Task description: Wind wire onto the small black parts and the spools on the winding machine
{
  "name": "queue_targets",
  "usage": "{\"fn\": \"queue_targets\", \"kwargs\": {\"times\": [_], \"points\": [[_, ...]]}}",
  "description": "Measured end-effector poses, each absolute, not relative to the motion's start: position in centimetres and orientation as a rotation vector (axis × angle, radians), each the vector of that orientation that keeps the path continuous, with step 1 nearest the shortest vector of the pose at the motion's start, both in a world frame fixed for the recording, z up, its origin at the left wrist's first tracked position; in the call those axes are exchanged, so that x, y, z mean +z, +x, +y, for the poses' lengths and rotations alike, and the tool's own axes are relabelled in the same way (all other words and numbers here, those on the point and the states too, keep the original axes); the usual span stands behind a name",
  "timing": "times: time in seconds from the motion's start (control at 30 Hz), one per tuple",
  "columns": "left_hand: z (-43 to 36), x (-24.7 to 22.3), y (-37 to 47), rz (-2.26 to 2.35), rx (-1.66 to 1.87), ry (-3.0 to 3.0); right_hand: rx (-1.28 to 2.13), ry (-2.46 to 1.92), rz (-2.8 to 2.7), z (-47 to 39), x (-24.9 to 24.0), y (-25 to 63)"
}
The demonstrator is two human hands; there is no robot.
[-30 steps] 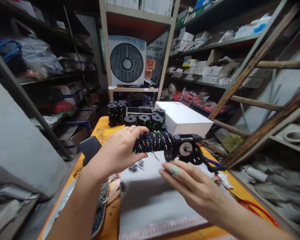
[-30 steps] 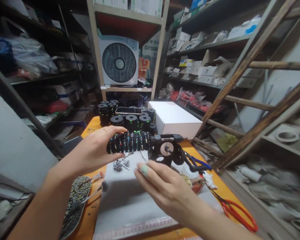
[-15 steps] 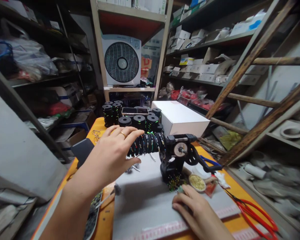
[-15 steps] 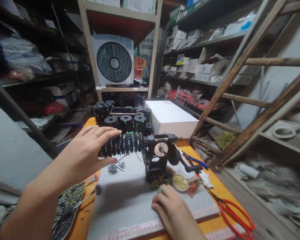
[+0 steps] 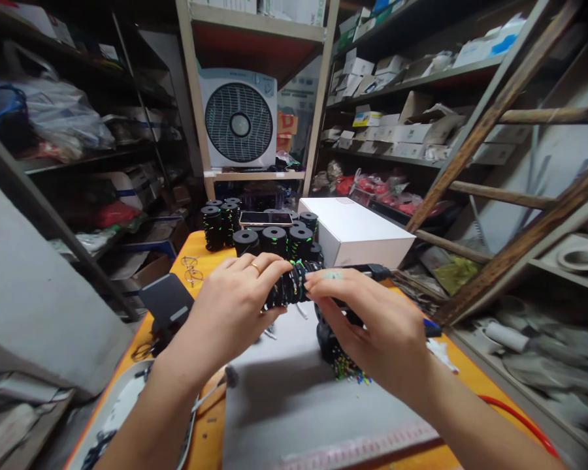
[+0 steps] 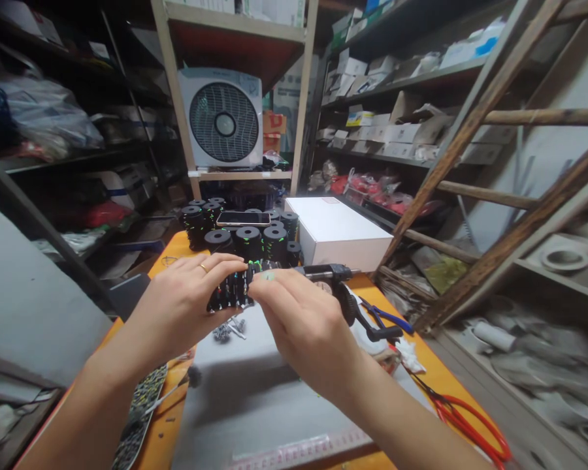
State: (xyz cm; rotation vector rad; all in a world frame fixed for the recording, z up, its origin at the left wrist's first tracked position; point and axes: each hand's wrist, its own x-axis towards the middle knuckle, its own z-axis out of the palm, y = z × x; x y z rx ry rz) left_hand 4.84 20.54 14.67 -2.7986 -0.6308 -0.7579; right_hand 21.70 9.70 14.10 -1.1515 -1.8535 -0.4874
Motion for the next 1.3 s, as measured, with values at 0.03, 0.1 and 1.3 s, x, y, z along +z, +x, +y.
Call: {"fn": "queue_targets", "kwargs": {"times": [0.03,0.1,1.3], "points": [[20.5,14.7,4.8,-0.634,-0.758,-2.796,-0.494,-1.137,-1.847,10.2,14.0,21.6],[20.4,14.7,4.8,-0.642,-0.761,-2.787,-0.487,-1.127,-1.801,10.8,13.7,21.5],[20.4,14.7,4.8,-0.645,-0.791,-2.791,-0.975,-0.931,-2.140,11.4,12.2,21.8]]}}
